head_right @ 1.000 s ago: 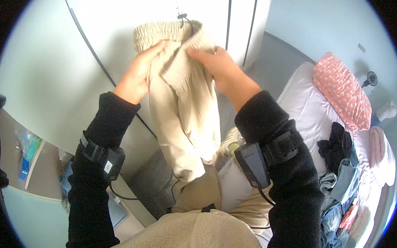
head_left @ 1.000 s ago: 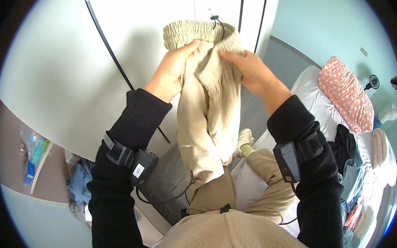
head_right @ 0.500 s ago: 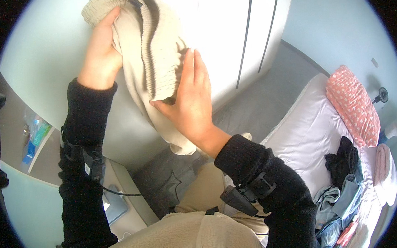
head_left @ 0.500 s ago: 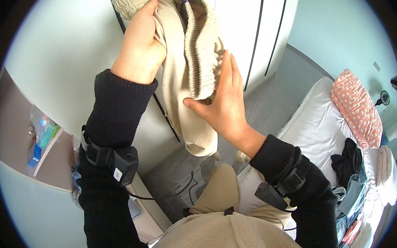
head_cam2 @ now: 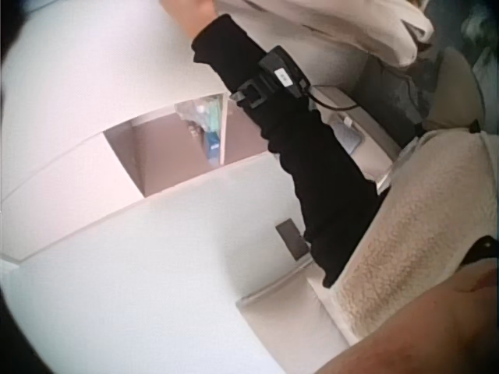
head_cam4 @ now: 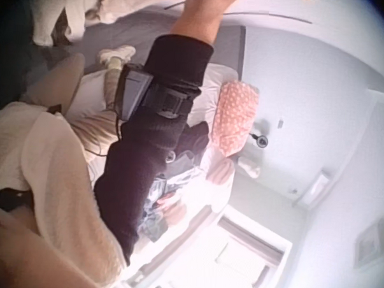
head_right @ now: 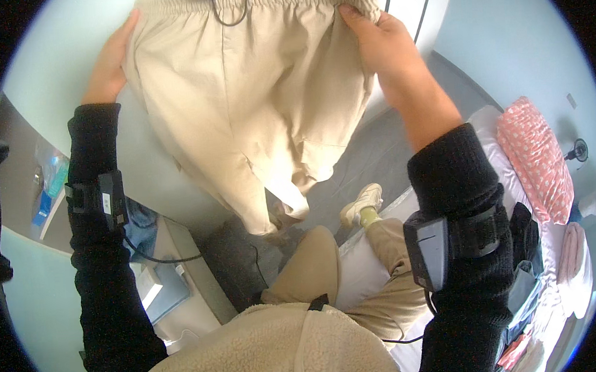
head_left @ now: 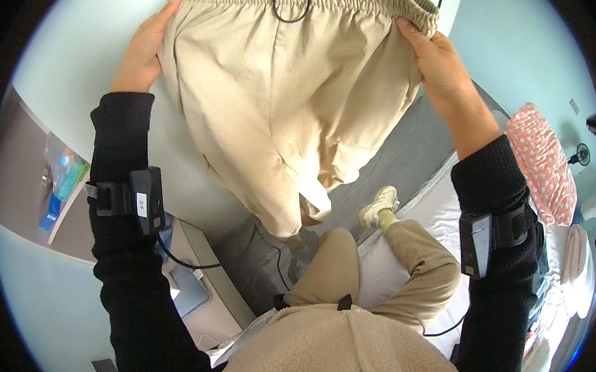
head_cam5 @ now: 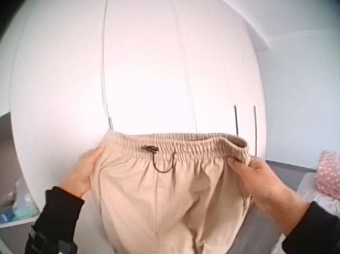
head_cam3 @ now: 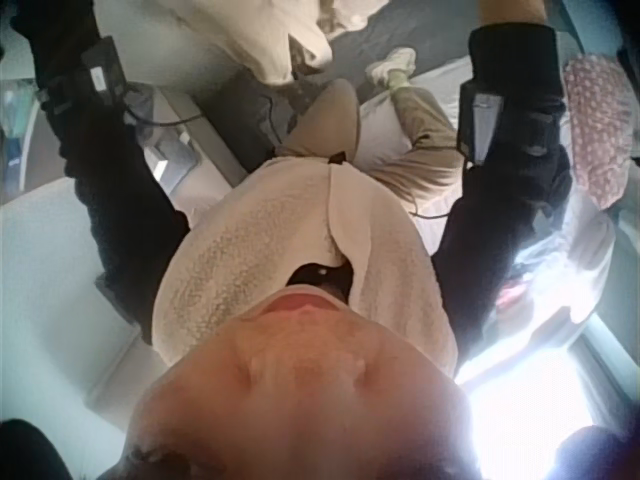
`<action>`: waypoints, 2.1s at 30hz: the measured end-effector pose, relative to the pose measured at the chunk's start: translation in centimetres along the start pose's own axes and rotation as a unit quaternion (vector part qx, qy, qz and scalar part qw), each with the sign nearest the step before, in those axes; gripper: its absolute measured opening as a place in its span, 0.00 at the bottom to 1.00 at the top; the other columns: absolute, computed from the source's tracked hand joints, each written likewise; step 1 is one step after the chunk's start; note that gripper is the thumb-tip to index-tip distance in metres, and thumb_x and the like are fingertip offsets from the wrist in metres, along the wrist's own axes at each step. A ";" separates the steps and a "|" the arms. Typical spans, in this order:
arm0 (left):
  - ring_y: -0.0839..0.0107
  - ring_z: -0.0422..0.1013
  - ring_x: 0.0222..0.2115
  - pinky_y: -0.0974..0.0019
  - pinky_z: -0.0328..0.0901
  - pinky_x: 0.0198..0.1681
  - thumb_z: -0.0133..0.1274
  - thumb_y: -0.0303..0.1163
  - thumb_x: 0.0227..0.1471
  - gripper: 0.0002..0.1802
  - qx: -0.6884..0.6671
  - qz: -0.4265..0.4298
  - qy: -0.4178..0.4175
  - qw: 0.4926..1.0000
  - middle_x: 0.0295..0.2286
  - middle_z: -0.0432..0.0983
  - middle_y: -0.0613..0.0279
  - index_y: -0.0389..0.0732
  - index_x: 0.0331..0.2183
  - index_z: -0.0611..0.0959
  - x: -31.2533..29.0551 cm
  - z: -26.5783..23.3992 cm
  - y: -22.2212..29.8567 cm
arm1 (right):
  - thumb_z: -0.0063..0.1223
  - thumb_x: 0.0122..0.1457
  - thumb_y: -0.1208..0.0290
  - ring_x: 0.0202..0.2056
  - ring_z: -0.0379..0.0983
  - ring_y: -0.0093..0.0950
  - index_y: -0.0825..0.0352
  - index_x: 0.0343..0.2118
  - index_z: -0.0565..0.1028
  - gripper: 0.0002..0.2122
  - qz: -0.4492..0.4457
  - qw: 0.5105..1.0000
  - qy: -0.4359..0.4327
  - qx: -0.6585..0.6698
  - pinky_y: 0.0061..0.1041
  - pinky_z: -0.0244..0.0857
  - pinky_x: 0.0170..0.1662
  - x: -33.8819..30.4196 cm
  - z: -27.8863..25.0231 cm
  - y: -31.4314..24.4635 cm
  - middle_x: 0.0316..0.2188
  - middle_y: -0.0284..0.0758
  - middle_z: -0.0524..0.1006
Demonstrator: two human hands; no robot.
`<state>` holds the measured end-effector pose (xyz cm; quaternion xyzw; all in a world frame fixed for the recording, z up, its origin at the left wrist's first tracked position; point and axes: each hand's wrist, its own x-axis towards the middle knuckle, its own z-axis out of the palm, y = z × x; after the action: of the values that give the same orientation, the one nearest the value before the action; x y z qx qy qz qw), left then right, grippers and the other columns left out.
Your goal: The person folds several pieces of clothing on a bed. They handle a white garment, a cream top with red hearts, a white t-shirt with text, and beige pants, folding each item and placing it aside.
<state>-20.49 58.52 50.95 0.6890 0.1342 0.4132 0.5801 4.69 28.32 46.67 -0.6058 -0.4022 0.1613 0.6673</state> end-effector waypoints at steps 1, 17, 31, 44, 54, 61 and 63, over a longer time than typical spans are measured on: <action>0.71 0.68 0.50 0.70 0.63 0.54 0.52 0.46 0.58 0.29 0.021 0.011 0.012 1.000 0.49 0.73 0.59 0.35 0.54 0.72 -0.1 -0.6 0.2 | 0.50 0.64 0.59 0.43 0.72 0.20 0.67 0.46 0.75 0.16 0.006 1.000 -0.003 -0.018 0.24 0.65 0.48 0.0 -0.1 -0.1 0.42 0.30 0.78; 0.70 0.71 0.46 0.68 0.67 0.50 0.44 0.38 0.63 0.22 0.190 -0.072 -0.139 0.969 0.47 0.74 0.55 0.29 0.49 0.74 -4.1 -3.6 0.6 | 0.53 0.61 0.53 0.40 0.76 0.24 0.76 0.47 0.71 0.25 0.057 0.987 -0.100 -0.115 0.21 0.71 0.44 0.6 1.7 0.8 0.42 0.42 0.78; 0.74 0.73 0.40 0.69 0.68 0.46 0.52 0.36 0.59 0.15 -0.199 -0.136 0.076 0.968 0.39 0.77 0.64 0.39 0.46 0.78 -7.2 11.8 -5.3 | 0.51 0.61 0.57 0.32 0.73 0.31 0.85 0.43 0.71 0.26 0.123 0.991 0.054 0.001 0.31 0.68 0.37 -2.1 8.1 3.0 0.31 0.44 0.77; 0.68 0.71 0.47 0.63 0.63 0.55 0.44 0.34 0.61 0.25 -0.050 0.054 -0.324 0.943 0.48 0.73 0.56 0.38 0.58 0.68 -10.3 10.9 -6.2 | 0.57 0.58 0.63 0.42 0.76 0.37 0.81 0.51 0.66 0.26 0.092 0.987 -0.018 0.129 0.34 0.71 0.47 -2.7 6.8 3.6 0.42 0.46 0.76; 0.66 0.64 0.52 0.58 0.60 0.54 0.45 0.59 0.57 0.34 0.036 -0.363 -0.093 0.926 0.49 0.71 0.58 0.40 0.52 0.74 -15.0 4.6 -21.4 | 0.49 0.64 0.62 0.45 0.73 0.27 0.71 0.48 0.72 0.17 0.012 0.965 -0.024 0.260 0.27 0.68 0.51 0.0 2.8 -0.2 0.45 0.36 0.76; 0.65 0.61 0.55 0.56 0.54 0.59 0.41 0.62 0.58 0.36 -0.284 -0.322 -0.199 0.881 0.52 0.68 0.60 0.42 0.52 0.73 -14.3 8.7 -25.6 | 0.47 0.65 0.62 0.45 0.74 0.28 0.70 0.47 0.73 0.16 -0.030 0.955 -0.077 0.286 0.29 0.69 0.51 -0.1 0.0 -2.1 0.45 0.37 0.77; 0.66 0.62 0.54 0.57 0.54 0.58 0.43 0.59 0.59 0.31 -0.289 -0.255 -0.227 0.894 0.51 0.69 0.61 0.43 0.50 0.74 -13.6 9.9 -25.0 | 0.47 0.65 0.61 0.45 0.74 0.28 0.70 0.48 0.72 0.17 -0.024 0.958 -0.063 0.278 0.28 0.69 0.52 -0.2 -1.1 -2.2 0.46 0.38 0.76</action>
<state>-14.46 49.95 22.71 0.5085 0.0443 0.1039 0.8536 4.77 26.98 48.78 -0.3751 -0.3969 0.2884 0.7865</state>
